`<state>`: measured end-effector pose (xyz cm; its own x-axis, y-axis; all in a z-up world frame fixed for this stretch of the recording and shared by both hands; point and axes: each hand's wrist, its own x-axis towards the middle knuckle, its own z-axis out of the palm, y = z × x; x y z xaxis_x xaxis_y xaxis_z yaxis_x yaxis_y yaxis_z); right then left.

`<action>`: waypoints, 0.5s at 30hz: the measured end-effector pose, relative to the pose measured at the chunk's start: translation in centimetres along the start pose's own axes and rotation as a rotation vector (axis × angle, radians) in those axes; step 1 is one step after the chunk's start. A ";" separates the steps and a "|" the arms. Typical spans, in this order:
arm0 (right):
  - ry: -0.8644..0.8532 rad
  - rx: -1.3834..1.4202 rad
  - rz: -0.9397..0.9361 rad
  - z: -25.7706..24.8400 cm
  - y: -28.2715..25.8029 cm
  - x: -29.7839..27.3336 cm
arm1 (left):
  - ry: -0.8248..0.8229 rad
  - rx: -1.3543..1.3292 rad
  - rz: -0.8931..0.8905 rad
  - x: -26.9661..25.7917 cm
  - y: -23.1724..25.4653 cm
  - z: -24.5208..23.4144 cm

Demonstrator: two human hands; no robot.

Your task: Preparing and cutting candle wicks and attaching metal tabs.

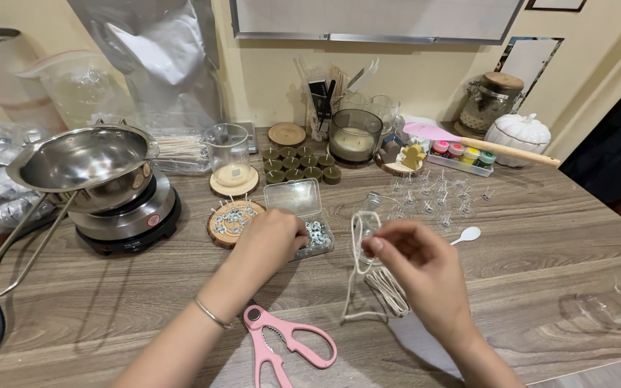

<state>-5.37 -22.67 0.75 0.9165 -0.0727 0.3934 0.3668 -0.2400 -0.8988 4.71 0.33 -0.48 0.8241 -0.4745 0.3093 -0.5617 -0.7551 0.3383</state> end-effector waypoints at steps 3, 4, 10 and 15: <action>-0.049 0.412 0.097 -0.6 1.8 1.1 | -0.012 0.110 0.012 0.0 -0.2 0.4; -0.052 0.412 0.095 -0.3 0.7 1.4 | -0.009 0.110 0.009 -0.1 -0.2 0.3; -0.104 0.003 0.268 2.1 -2.3 2.8 | 0.241 -0.019 0.092 -1.7 0.3 -1.9; -0.253 -0.071 0.163 4.1 -1.5 4.2 | 0.204 -0.827 -0.397 -3.7 1.1 -3.2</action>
<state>-1.40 -18.66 2.91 0.9763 0.1251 0.1768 0.2079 -0.3126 -0.9268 0.79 2.76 1.61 0.9818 -0.1037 0.1593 -0.1805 -0.2462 0.9523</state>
